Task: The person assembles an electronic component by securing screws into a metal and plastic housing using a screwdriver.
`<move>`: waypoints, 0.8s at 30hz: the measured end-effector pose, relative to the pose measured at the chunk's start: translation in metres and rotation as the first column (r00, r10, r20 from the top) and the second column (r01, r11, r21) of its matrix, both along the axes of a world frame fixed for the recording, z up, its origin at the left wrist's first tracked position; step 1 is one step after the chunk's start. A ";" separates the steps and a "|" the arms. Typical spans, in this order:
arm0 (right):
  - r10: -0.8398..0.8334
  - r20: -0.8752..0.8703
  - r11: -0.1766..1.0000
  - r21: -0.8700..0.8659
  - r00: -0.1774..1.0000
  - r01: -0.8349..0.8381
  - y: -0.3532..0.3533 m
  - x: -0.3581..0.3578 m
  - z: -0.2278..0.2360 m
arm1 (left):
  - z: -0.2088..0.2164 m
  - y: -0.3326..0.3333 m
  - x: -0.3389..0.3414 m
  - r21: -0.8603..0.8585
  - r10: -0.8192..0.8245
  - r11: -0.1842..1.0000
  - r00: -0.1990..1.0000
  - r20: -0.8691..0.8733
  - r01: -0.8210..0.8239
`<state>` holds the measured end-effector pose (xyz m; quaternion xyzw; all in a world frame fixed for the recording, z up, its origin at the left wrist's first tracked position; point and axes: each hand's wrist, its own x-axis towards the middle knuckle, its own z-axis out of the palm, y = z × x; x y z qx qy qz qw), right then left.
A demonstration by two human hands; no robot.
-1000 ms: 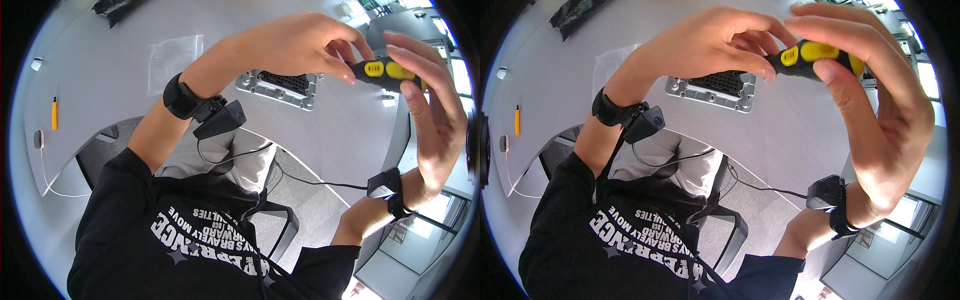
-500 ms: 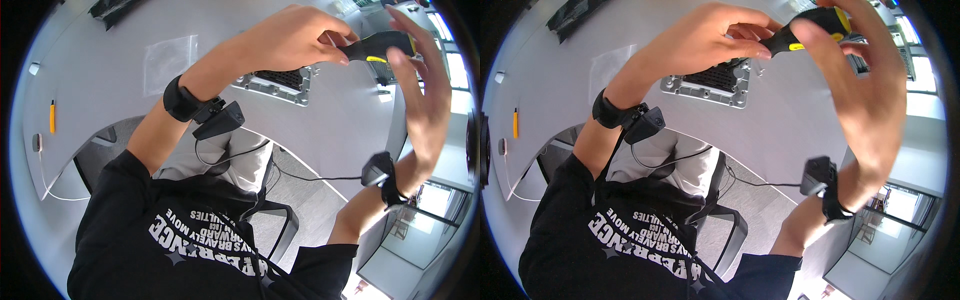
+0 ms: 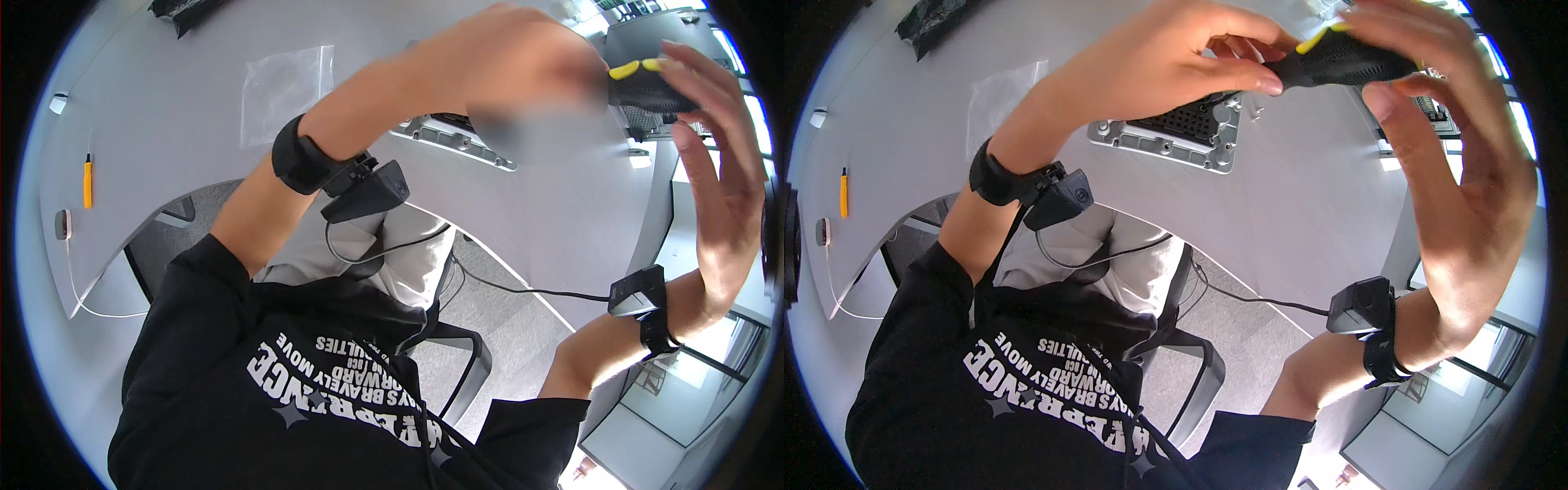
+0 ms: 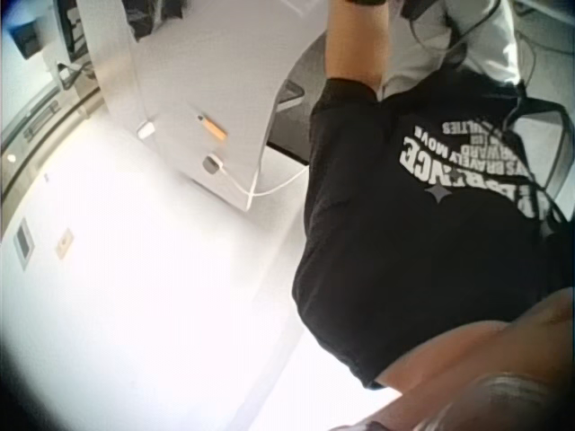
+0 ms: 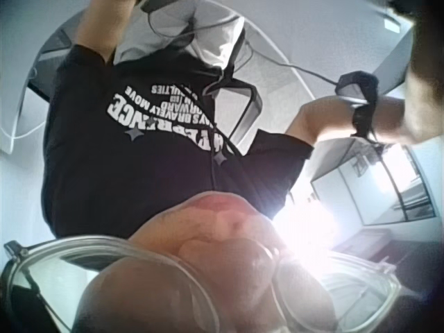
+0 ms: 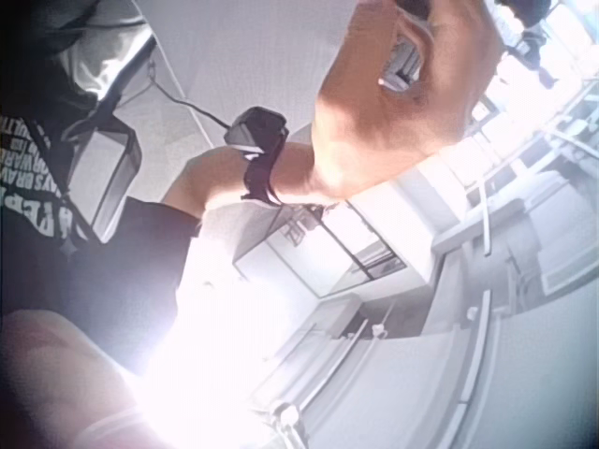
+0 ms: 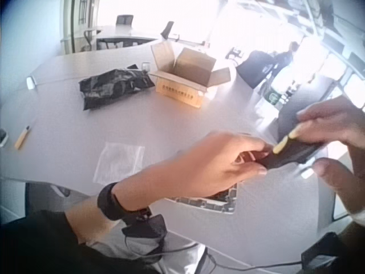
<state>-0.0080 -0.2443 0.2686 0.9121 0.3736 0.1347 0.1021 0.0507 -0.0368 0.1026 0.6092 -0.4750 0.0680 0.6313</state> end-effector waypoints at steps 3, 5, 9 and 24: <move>0.018 -0.014 1.000 0.012 1.000 -0.018 -0.006 0.002 -0.007 | 0.002 0.001 -0.002 0.083 -0.050 0.995 0.997 -0.053 0.054; -0.027 0.098 0.992 -0.121 0.995 0.039 -0.004 0.007 -0.011 | -0.016 -0.015 0.004 -0.025 0.247 0.969 0.955 0.167 -0.246; -0.295 0.176 0.943 0.213 0.939 0.256 0.001 0.010 -0.038 | -0.016 -0.018 0.002 0.064 0.271 0.955 0.942 0.196 -0.288; -0.569 0.093 0.808 0.246 0.817 0.535 0.018 0.001 -0.038 | 0.002 -0.004 -0.003 0.047 -0.011 0.999 0.993 -0.117 0.017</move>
